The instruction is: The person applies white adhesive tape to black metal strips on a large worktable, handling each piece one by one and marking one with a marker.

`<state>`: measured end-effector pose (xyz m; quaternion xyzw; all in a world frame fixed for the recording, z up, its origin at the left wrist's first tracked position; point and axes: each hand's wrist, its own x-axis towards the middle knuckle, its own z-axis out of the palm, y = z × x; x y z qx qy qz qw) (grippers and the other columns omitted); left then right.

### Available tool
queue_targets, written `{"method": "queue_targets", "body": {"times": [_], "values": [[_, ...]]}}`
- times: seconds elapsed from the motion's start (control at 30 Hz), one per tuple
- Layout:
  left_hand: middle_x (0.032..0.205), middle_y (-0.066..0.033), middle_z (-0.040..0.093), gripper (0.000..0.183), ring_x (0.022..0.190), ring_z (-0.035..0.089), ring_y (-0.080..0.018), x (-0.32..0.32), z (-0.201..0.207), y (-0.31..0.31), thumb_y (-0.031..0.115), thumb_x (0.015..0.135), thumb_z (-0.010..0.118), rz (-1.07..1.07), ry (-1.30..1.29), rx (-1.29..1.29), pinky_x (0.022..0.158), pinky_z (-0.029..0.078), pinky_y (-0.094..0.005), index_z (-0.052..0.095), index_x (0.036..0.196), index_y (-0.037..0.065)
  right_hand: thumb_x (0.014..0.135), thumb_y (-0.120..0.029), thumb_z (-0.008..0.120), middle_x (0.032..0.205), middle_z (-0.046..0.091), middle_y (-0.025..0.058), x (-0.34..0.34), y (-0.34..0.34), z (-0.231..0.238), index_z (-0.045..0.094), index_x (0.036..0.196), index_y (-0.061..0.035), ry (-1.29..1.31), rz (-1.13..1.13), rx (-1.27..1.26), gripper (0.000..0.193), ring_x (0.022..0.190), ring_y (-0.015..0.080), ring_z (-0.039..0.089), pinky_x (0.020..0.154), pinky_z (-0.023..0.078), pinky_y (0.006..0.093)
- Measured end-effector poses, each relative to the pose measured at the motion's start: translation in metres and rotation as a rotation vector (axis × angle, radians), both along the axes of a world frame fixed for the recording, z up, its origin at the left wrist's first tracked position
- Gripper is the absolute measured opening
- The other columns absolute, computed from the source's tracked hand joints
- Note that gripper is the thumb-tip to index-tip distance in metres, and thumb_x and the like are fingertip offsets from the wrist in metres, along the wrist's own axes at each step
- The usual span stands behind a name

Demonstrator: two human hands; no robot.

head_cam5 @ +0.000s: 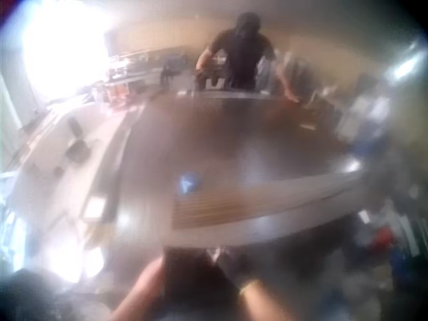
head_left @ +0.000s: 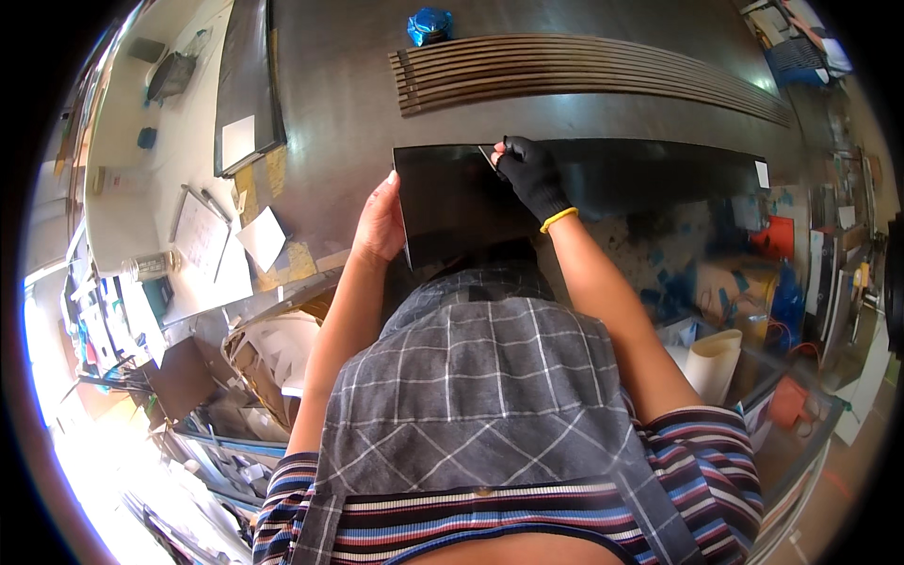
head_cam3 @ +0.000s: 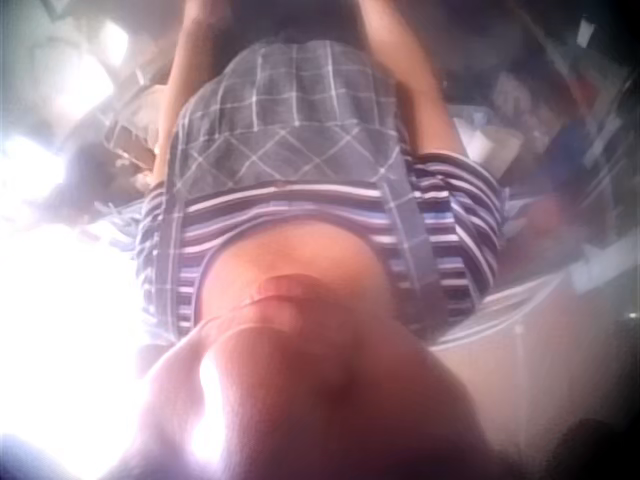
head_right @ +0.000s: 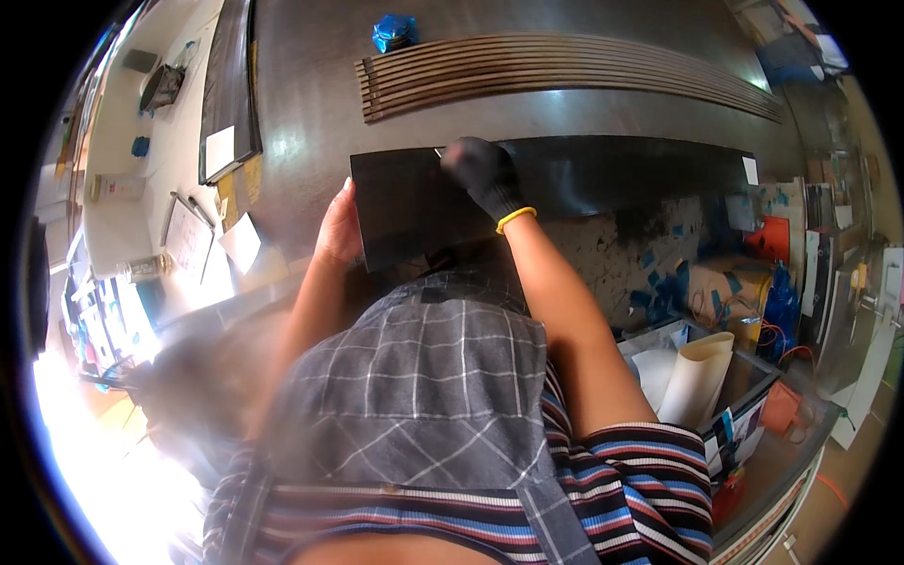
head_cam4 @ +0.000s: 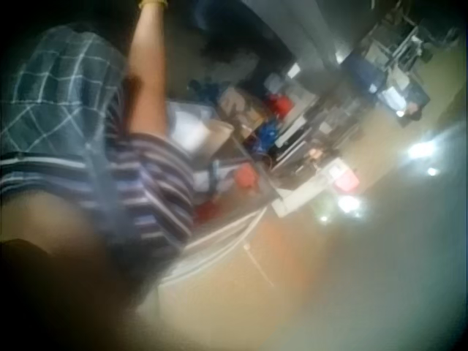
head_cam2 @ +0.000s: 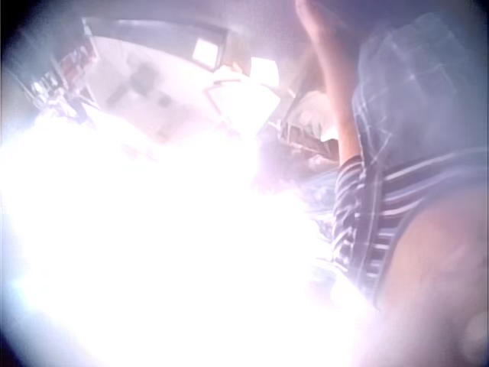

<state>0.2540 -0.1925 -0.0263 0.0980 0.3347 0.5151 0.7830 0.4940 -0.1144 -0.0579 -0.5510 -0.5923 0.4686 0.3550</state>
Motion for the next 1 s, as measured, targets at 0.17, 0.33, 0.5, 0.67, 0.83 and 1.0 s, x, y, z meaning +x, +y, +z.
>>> {"method": "queue_targets", "body": {"times": [0.17,0.33,0.5,0.67,0.83,1.0], "values": [[0.12,-0.0097,0.059,0.043,0.108,0.058,-0.0234,0.006,0.011,0.001,0.028,0.087,0.066,0.059,0.204,0.019,0.097,0.045,-0.0383,0.053,0.123,0.008,0.083,-0.014,0.067,0.074,0.063,0.0024,0.002,0.002,-0.003,0.064,0.093,0.0007,-0.076,0.028,0.082,0.018,0.066,0.0081,0.057,0.062,0.046,0.0242],[0.139,-0.0178,0.043,0.035,0.129,0.037,-0.0271,0.025,0.013,0.0,0.033,0.09,0.062,0.314,0.993,0.292,0.107,0.028,-0.0392,0.057,0.108,0.003,0.08,-0.017,0.069,0.075,0.067,0.0071,0.002,-0.003,0.005,0.066,0.091,-0.002,0.035,-0.061,-0.074,0.019,0.069,0.0115,0.062,0.064,0.049,0.0265],[0.13,-0.0165,0.053,0.051,0.104,0.057,-0.0244,0.013,0.035,-0.011,0.048,0.098,0.036,-0.115,1.028,0.185,0.089,0.044,-0.0314,0.06,0.099,0.003,0.08,-0.012,0.068,0.081,0.066,0.0042,0.008,-0.008,0.03,0.065,0.094,-0.0017,0.266,-0.14,-0.082,0.018,0.073,0.0119,0.06,0.069,0.048,0.0261],[0.136,-0.0183,0.047,0.087,0.108,0.06,-0.0288,0.022,0.071,-0.003,0.075,0.087,0.016,-0.343,0.002,0.215,0.078,0.051,-0.033,0.036,0.139,0.007,0.079,-0.008,0.068,0.082,0.063,0.0024,0.061,-0.084,0.117,0.063,0.097,-0.0015,0.274,0.299,-0.22,0.019,0.08,0.0122,0.058,0.074,0.047,0.0274],[0.146,-0.0192,0.033,0.074,0.139,0.024,-0.0358,0.064,0.092,0.02,0.063,0.092,0.032,-0.395,0.66,0.674,0.11,0.021,-0.0529,0.034,0.141,0.007,0.082,-0.012,0.064,0.086,0.066,0.013,0.042,-0.121,0.074,0.065,0.095,-0.0051,-0.093,0.346,0.101,0.015,0.079,0.0269,0.063,0.071,0.049,0.033],[0.146,-0.0165,0.033,0.059,0.14,0.019,-0.0365,0.089,0.083,0.021,0.051,0.094,0.043,-0.38,1.417,1.112,0.112,0.018,-0.0522,0.046,0.131,0.005,0.084,-0.015,0.061,0.088,0.066,0.0146,-0.003,-0.074,0.026,0.065,0.096,-0.0057,-0.422,0.211,0.394,0.015,0.081,0.0296,0.063,0.072,0.05,0.0346]]}}
